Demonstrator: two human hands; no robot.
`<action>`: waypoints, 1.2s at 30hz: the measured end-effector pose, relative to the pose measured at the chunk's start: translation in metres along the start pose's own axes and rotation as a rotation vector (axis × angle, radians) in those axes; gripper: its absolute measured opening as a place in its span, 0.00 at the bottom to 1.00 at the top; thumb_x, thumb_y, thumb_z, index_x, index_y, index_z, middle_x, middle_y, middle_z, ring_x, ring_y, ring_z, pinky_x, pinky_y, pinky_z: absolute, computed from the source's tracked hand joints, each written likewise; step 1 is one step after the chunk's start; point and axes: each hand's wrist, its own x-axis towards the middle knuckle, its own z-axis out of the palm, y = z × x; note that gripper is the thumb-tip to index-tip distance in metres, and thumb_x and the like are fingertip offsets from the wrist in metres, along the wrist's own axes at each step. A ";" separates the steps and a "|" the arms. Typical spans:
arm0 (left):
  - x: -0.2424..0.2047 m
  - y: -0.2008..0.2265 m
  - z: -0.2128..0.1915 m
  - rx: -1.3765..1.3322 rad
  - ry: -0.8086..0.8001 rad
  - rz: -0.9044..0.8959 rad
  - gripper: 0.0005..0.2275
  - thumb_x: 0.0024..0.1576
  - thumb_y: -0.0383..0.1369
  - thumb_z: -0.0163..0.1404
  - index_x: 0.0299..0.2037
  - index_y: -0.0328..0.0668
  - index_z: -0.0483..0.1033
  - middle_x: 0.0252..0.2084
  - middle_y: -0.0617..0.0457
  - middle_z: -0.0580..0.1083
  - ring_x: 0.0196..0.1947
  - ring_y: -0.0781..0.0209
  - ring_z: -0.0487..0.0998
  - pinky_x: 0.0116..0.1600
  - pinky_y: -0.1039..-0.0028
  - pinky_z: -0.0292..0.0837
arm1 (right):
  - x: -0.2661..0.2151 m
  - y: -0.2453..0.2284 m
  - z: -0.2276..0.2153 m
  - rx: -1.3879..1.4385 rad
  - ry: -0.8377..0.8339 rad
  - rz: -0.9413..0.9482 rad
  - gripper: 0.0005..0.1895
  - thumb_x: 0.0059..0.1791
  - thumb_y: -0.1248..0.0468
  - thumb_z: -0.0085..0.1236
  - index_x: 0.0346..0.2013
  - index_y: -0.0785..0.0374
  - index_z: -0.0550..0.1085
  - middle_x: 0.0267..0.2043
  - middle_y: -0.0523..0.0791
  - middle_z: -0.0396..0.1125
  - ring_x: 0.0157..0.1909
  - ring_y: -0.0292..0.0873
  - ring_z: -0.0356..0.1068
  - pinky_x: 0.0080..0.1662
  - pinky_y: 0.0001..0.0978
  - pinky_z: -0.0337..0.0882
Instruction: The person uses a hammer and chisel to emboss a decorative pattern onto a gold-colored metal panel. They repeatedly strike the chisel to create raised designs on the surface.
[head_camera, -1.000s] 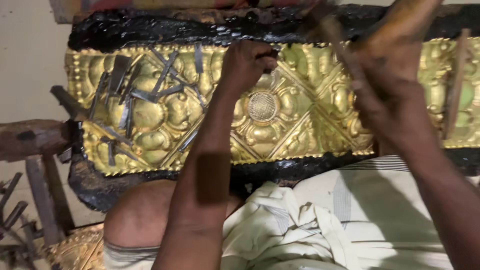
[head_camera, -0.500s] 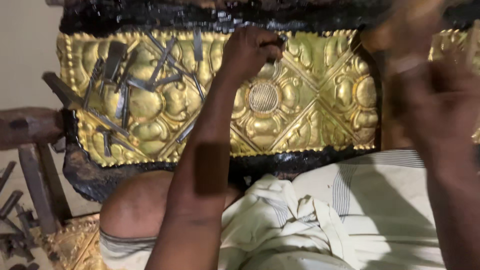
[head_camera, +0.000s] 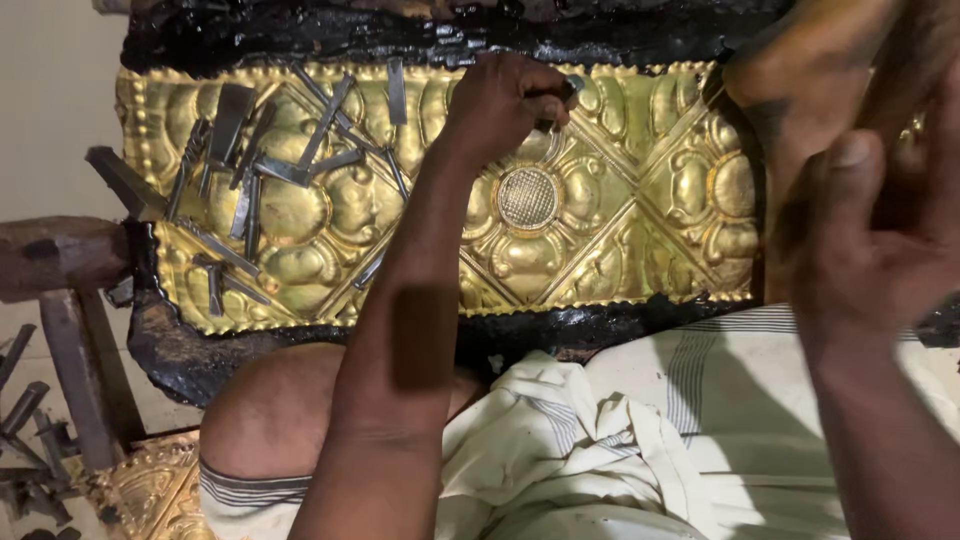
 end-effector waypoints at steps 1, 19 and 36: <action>0.002 0.004 -0.004 0.024 -0.022 -0.010 0.04 0.52 0.39 0.62 0.32 0.54 0.86 0.36 0.60 0.83 0.34 0.62 0.82 0.41 0.65 0.75 | -0.001 0.004 0.003 -0.021 -0.021 -0.009 0.23 0.62 0.63 0.50 0.72 0.61 0.63 0.31 0.38 0.65 0.24 0.28 0.59 0.29 0.21 0.63; -0.027 0.033 0.006 -0.222 0.301 -0.190 0.13 0.52 0.35 0.65 0.44 0.38 0.83 0.35 0.51 0.83 0.29 0.66 0.85 0.38 0.72 0.84 | -0.139 0.048 -0.010 -0.205 -0.089 0.591 0.30 0.53 0.64 0.59 0.71 0.59 0.66 0.24 0.41 0.65 0.22 0.30 0.57 0.25 0.25 0.61; -0.017 0.019 0.013 0.143 0.096 -0.061 0.12 0.55 0.39 0.61 0.41 0.40 0.82 0.36 0.47 0.82 0.35 0.53 0.83 0.44 0.61 0.76 | -0.071 0.010 -0.017 -0.127 -0.078 0.571 0.30 0.54 0.64 0.56 0.73 0.57 0.65 0.27 0.41 0.67 0.20 0.31 0.60 0.22 0.27 0.61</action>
